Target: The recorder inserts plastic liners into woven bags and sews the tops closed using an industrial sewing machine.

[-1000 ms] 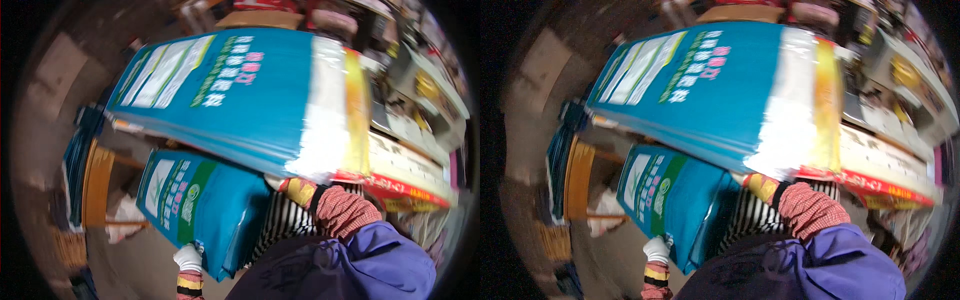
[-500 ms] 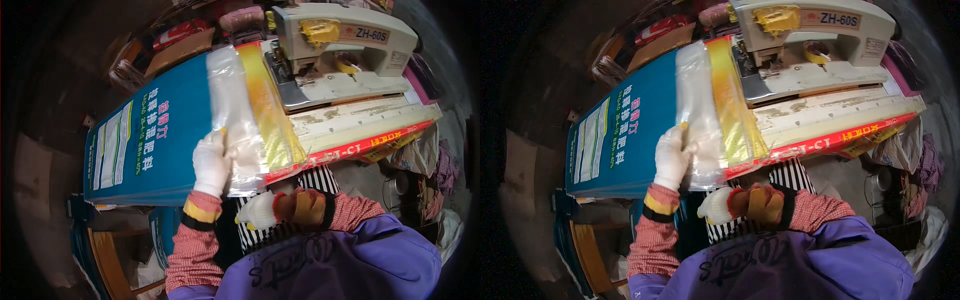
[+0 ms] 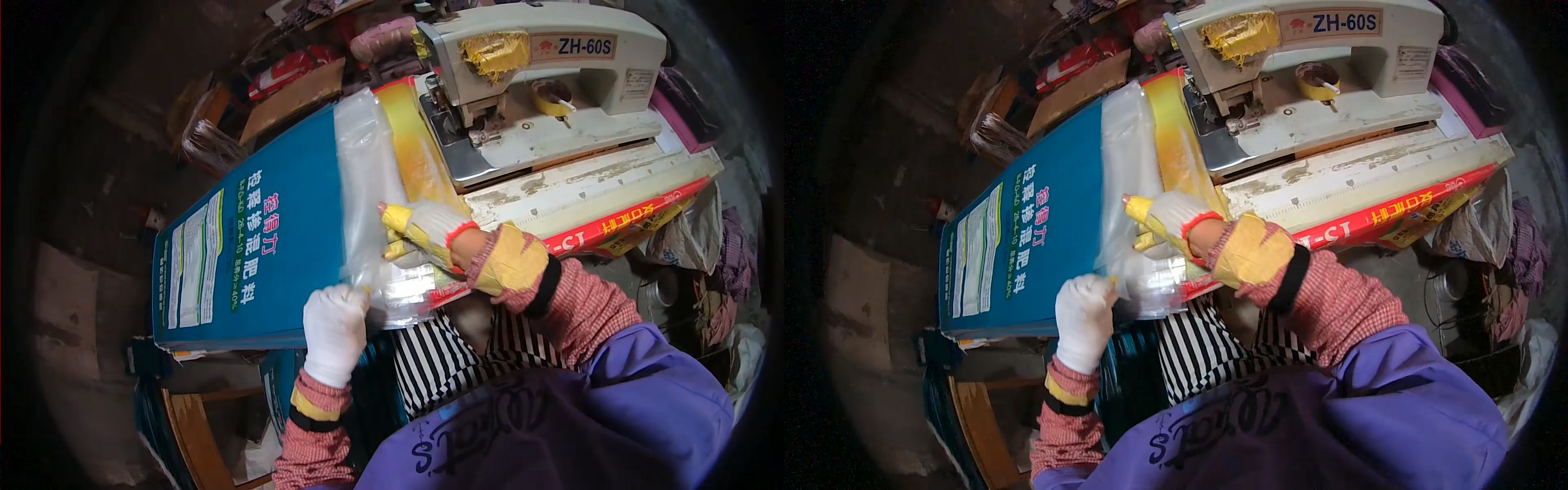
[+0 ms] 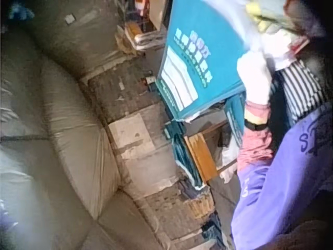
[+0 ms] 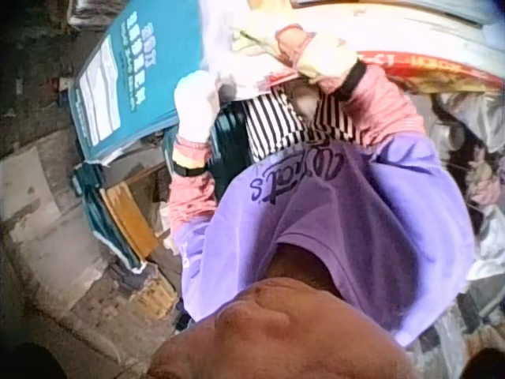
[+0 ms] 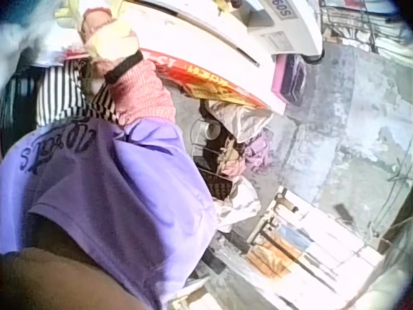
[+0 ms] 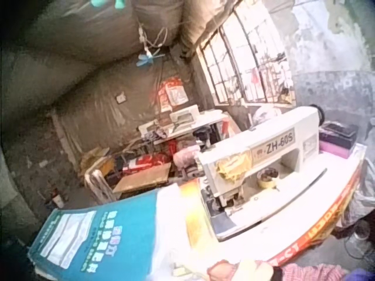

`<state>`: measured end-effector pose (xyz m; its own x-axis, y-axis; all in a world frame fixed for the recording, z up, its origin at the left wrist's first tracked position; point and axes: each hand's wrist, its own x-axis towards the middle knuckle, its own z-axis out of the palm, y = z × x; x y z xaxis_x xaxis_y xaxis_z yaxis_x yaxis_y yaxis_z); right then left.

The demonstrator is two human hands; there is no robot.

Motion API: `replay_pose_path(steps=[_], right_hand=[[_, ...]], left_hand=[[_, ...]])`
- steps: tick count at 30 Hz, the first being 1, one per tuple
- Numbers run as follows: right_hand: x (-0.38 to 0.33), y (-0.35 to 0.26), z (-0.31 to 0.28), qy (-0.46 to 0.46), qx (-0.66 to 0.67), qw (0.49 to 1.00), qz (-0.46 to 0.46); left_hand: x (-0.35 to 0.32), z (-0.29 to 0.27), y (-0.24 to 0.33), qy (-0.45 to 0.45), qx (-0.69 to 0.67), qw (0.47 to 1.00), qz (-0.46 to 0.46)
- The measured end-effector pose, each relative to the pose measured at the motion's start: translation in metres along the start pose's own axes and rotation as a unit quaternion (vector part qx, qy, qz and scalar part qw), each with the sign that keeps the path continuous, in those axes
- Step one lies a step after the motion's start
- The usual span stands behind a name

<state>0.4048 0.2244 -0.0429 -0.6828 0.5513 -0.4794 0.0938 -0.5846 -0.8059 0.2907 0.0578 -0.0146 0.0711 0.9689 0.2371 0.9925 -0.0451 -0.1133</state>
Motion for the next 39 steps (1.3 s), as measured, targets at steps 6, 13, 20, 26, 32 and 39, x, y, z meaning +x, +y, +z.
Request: replay_pose_path(steps=[6, 13, 20, 26, 32, 39], right_hand=[[0.052, 0.006, 0.0, 0.037, -0.223, 0.973, -0.053], [0.042, 0.008, -0.023, 0.131, -0.256, 0.943, -0.166], [-0.032, 0.002, 0.008, -0.074, -0.058, 0.995, 0.046], [0.026, -0.007, 0.015, -0.005, -0.093, 0.996, 0.006], [0.053, -0.006, 0.033, -0.11, -0.132, 0.981, -0.091], [0.057, -0.007, 0.046, 0.049, -0.41, 0.88, -0.235]], left_hand=[[-0.028, -0.014, 0.009, -0.053, 0.045, 0.987, 0.148], [-0.043, -0.015, -0.008, -0.005, 0.001, 0.986, 0.166], [-0.044, -0.032, -0.009, 0.074, -0.017, 0.987, 0.143], [-0.036, -0.028, 0.0, -0.076, -0.019, 0.976, 0.203], [0.0, -0.008, -0.028, 0.001, -0.43, 0.87, -0.241], [0.042, 0.036, -0.054, 0.059, -0.639, 0.705, -0.301]])
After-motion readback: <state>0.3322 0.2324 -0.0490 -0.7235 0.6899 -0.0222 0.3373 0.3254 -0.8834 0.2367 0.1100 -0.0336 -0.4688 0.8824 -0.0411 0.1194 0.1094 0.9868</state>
